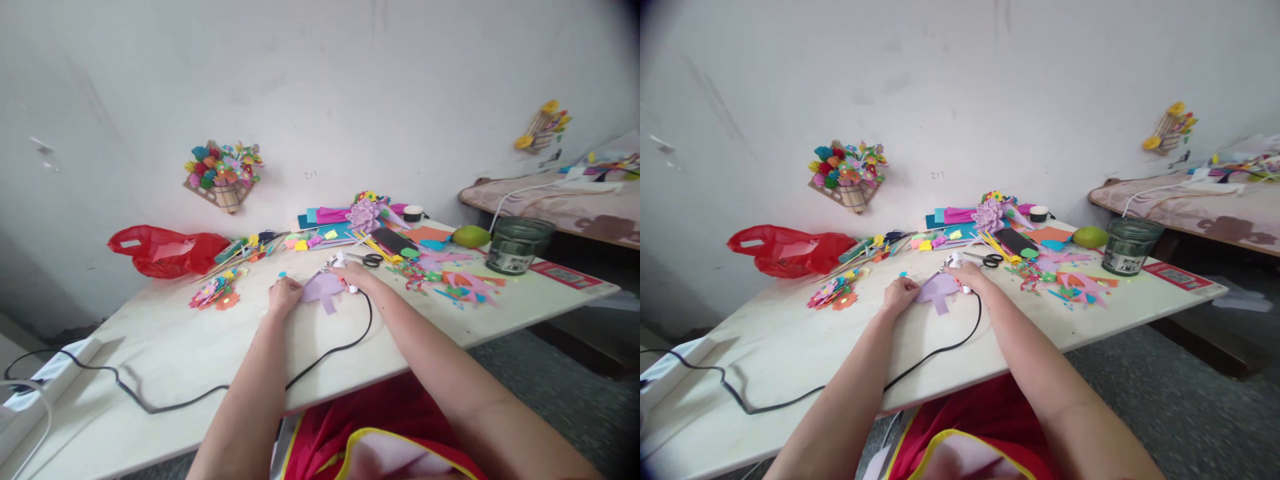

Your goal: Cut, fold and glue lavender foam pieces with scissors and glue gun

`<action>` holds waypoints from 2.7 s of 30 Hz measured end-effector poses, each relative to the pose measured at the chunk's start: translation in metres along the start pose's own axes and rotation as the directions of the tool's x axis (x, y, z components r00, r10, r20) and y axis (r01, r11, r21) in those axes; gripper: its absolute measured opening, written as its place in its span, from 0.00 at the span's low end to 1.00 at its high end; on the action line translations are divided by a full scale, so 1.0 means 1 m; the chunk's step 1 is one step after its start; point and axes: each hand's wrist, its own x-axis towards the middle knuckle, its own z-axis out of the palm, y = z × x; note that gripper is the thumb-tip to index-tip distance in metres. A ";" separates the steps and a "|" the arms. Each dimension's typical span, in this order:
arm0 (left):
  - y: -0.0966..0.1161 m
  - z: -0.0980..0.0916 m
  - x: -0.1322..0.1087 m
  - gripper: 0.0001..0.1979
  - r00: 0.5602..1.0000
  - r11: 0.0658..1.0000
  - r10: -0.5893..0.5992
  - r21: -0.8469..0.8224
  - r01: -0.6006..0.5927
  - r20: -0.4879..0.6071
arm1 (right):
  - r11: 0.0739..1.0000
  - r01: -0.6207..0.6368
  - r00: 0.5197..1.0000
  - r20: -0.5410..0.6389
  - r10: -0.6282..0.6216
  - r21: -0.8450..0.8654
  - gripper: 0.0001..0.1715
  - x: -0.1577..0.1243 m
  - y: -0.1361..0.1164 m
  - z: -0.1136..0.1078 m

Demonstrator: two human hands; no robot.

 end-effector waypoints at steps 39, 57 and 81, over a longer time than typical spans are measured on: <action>-0.009 -0.008 0.000 0.05 0.994 0.995 -0.092 0.037 0.090 0.061 | 0.999 0.034 0.994 0.103 -0.037 0.027 0.27 0.004 0.005 0.004; -0.007 -0.004 0.001 0.06 0.996 0.996 -0.084 0.014 0.083 0.026 | 0.997 0.030 0.994 0.107 -0.023 -0.065 0.29 0.000 0.003 0.005; -0.011 -0.007 0.002 0.08 0.991 0.994 -0.113 -0.007 0.113 0.069 | 0.999 0.041 0.985 0.170 -0.041 0.004 0.28 -0.008 -0.003 0.009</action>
